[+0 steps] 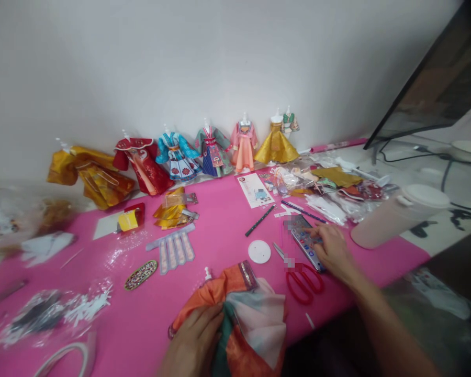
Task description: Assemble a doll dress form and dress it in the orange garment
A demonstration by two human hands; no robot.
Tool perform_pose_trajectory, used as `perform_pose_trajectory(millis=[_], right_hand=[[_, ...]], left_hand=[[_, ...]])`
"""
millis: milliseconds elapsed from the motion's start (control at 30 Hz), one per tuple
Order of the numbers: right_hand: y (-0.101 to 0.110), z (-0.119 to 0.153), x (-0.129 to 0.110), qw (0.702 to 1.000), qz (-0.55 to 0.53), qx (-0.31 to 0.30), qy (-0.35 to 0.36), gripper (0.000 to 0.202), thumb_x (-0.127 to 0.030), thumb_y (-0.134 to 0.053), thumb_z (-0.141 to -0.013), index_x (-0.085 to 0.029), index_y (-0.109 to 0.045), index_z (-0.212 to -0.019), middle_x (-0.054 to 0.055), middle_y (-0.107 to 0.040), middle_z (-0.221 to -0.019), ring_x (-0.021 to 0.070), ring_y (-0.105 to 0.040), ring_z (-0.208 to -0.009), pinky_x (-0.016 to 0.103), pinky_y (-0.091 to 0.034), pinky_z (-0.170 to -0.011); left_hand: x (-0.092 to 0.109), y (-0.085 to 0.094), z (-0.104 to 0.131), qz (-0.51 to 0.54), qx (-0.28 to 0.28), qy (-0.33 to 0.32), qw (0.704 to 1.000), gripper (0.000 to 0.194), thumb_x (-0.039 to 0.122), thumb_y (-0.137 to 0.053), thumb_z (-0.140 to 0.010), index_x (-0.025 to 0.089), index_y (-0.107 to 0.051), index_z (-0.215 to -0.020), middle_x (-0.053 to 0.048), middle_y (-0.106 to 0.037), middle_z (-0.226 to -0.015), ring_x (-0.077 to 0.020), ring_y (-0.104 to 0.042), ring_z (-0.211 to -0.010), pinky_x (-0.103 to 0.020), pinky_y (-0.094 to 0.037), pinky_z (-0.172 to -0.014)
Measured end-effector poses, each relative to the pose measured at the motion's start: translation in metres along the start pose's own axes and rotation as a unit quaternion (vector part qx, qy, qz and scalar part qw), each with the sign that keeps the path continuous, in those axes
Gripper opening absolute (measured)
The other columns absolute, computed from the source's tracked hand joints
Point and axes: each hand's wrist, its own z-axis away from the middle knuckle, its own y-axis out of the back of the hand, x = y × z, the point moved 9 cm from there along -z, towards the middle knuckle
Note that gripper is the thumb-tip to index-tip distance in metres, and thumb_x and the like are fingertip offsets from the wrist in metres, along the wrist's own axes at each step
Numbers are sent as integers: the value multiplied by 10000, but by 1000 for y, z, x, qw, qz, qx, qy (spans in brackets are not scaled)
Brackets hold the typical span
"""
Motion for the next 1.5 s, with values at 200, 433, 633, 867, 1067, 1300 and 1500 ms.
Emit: perform_pose_trajectory(millis=[200, 433, 633, 867, 1067, 1300, 1500], right_hand=[[-12, -7, -10, 1000, 2, -13, 17, 210, -111, -461, -713, -261, -505, -854, 52, -743, -1111, 339, -574, -1169, 581, -372, -1004], [16, 6, 4, 998, -18, 54, -6, 172, -149, -444, -744, -260, -466, -875, 77, -745, -1054, 308, -575, -1178, 507, -440, -957], [31, 40, 13, 996, 5, 90, -28, 147, -155, -439, -750, -267, -449, -844, 78, -739, -998, 321, -592, -1126, 535, -426, -962], [23, 51, 17, 996, 33, 69, -38, 160, -145, -451, -749, -258, -467, -861, 73, -743, -1063, 343, -566, -1183, 578, -380, -1001], [19, 46, 18, 997, 30, 58, -31, 182, -138, -458, -735, -252, -493, -873, 71, -746, -1069, 343, -572, -1189, 603, -365, -1019], [51, 60, 14, 981, -104, 156, -58, 123, -183, -478, -785, -251, -468, -886, 95, -733, -1032, 300, -552, -1234, 559, -422, -1022], [68, 83, -4, 969, -118, 193, -102, 57, -235, -551, -822, -243, -528, -874, 87, -709, -938, 314, -606, -1146, 560, -442, -1003]], left_hand=[[1, -1, 1, -28, -3, -15, 1000, 505, 175, -641, -841, 268, -561, -1331, -42, -689, -1282, -231, -677, -1107, -361, -596, -909], [5, 6, -2, -12, 15, -16, 1000, 456, 137, -589, -851, 251, -577, -1292, -39, -696, -1261, -214, -673, -1098, -344, -592, -907], [6, 5, 0, 4, 7, -6, 1000, 452, 146, -578, -870, 250, -571, -1309, -56, -683, -1284, -231, -660, -1121, -370, -578, -927], [5, 1, 1, -5, -7, -6, 1000, 453, 187, -634, -868, 249, -569, -1313, -57, -682, -1282, -235, -657, -1123, -388, -577, -932], [9, 8, -2, -2, 4, -12, 1000, 391, 179, -584, -899, 228, -574, -1287, -79, -688, -1263, -234, -662, -1119, -388, -584, -917], [13, 16, -7, -10, 19, -5, 1000, 366, 211, -555, -931, 235, -571, -1296, -72, -710, -1219, -236, -677, -1083, -393, -594, -891], [13, 13, -1, -5, 24, 0, 1000, 399, 175, -538, -926, 220, -558, -1322, -78, -685, -1269, -234, -650, -1134, -407, -574, -934]])
